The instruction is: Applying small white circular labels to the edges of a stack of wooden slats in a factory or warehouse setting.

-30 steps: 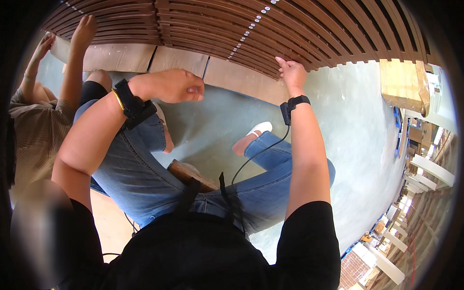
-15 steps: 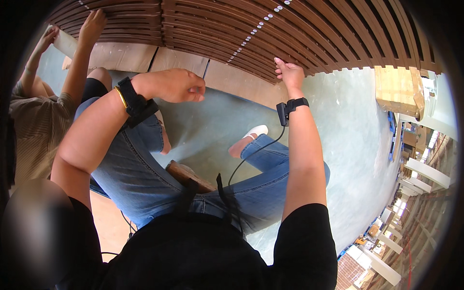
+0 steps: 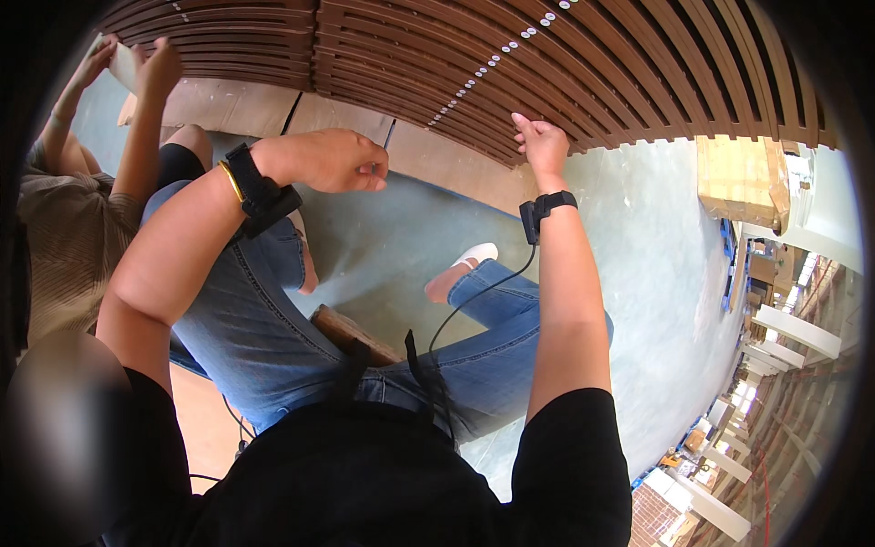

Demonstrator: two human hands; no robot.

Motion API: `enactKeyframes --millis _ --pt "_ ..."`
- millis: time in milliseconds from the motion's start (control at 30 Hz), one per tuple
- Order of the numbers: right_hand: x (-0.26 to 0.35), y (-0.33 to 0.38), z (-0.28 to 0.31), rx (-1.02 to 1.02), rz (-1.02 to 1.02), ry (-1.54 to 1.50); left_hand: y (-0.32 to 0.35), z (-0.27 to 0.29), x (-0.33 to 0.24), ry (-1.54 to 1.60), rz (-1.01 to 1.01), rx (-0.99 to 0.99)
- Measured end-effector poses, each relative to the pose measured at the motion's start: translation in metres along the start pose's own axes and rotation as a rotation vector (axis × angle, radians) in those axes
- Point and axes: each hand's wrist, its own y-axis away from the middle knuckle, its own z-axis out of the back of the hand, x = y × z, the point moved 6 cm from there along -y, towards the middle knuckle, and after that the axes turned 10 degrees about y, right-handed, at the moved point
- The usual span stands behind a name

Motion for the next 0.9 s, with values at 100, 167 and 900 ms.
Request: enactKeyframes --millis 100,167,900 --pt "0.006 -0.003 0.001 0.018 0.037 -0.159 0.001 0.002 0.001 -0.006 0.001 -0.024" --pt "0.004 -0.007 0.005 0.02 0.007 -0.148 -0.001 0.002 0.001 -0.001 -0.022 -0.034" --pt "0.042 0.0 0.031 -0.116 0.101 -0.072 0.005 0.008 -0.002 0.022 -0.072 -0.076"
